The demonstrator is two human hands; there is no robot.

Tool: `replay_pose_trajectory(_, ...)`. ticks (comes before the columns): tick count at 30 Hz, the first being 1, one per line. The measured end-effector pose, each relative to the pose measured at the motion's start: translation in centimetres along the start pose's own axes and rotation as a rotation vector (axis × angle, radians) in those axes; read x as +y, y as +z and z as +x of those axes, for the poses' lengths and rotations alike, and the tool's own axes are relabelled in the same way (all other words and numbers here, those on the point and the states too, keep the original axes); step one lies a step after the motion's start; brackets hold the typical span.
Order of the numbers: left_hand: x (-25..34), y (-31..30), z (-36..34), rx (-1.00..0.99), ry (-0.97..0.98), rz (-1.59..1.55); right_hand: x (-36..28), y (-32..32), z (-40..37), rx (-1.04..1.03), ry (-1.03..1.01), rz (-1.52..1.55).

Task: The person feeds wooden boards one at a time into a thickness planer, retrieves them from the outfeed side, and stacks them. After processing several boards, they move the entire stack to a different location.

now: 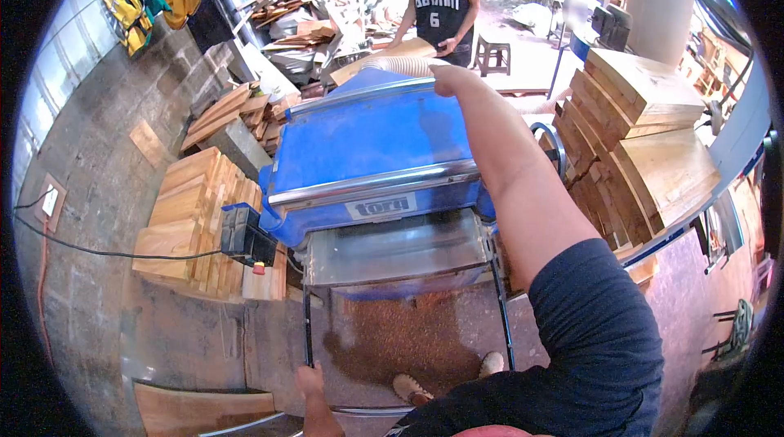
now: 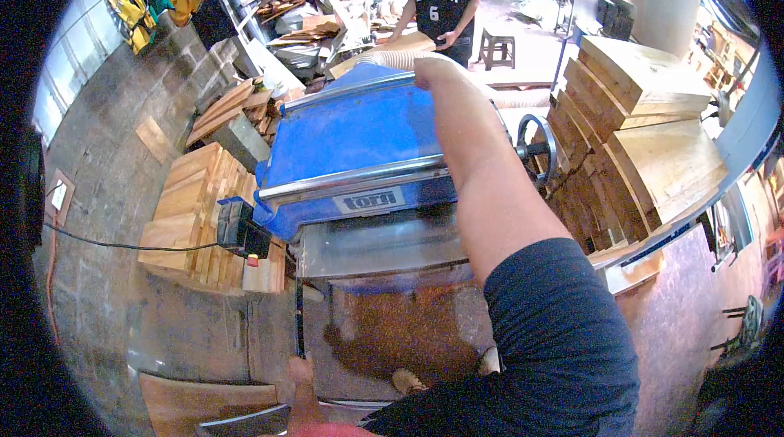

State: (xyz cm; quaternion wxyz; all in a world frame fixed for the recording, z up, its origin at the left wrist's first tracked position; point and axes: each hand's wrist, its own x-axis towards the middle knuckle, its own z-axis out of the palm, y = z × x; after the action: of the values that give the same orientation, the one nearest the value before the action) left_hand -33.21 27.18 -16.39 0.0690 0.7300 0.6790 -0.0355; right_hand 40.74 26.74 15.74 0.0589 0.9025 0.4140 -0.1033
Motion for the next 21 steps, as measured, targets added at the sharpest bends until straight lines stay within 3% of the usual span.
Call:
replay_pose_trajectory(3,-0.3,0.5,0.3,-0.014,0.013,-0.043,-0.2,-0.1,-1.8,0.019,0.059,0.064)
replay_pose_trajectory(5,-0.8,1.1,0.6,-0.02,0.002,-0.06,-0.7,-0.8,-5.4,0.167,0.184,0.178)
replay_pose_trajectory(18,-0.8,1.2,1.0,-0.062,-0.005,-0.052,5.0,3.2,-4.1,0.165,0.26,0.087)
replay_pose_trajectory(21,-0.9,1.5,1.0,-0.017,0.022,-0.062,5.3,3.1,-5.5,0.182,0.273,0.189)
